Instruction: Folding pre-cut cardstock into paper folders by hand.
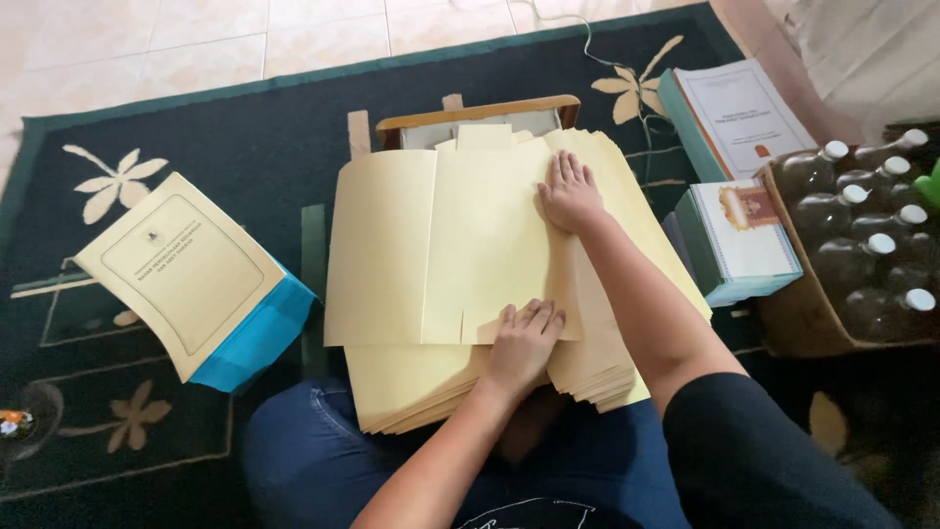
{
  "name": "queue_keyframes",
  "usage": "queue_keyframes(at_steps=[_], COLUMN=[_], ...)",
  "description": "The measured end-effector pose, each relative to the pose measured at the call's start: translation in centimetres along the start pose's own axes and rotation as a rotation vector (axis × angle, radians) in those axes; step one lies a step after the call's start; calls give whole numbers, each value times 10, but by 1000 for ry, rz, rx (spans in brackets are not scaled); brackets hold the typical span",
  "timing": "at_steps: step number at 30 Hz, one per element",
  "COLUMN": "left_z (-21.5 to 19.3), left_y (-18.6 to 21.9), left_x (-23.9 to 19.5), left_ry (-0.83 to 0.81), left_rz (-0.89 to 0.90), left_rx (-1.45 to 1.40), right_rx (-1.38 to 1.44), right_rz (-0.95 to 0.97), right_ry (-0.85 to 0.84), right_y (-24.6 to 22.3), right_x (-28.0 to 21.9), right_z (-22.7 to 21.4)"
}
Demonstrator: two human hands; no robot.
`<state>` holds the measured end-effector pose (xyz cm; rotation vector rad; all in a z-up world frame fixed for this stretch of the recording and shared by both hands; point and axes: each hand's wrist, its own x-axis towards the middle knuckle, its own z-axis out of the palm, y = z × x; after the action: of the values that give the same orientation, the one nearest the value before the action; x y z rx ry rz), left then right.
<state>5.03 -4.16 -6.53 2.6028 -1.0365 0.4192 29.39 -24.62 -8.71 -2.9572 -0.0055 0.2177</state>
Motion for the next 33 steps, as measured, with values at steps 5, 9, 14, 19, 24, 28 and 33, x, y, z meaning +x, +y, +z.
queue_keyframes(at_steps=[5,9,14,19,24,28,33], left_z=[-85,-182,-189,-139,-87,-35,-27], left_y=[7,37,36,-48,-115,-140,-128], left_x=[-21,-48,-68,-62,-28,-19,2], left_ry=[418,407,438,646,765,735,361], left_rz=[78,131,56,-763,-1065,-1209,-911], left_rx=[-68,-555,-994,-1386,-1388,-848,-181], right_rx=[631,1718,1815,1594,841,-39,-171], right_rz=[-393,123,-99,-238,73,7,100], right_ry=[407,547,430,365,341,571,359], right_y=[34,55,52,68,62,27,-9], right_x=[-82,-186,-179,-211,-153,-127,-154], right_z=[-2,-19,-25,-46,-7,17,-20])
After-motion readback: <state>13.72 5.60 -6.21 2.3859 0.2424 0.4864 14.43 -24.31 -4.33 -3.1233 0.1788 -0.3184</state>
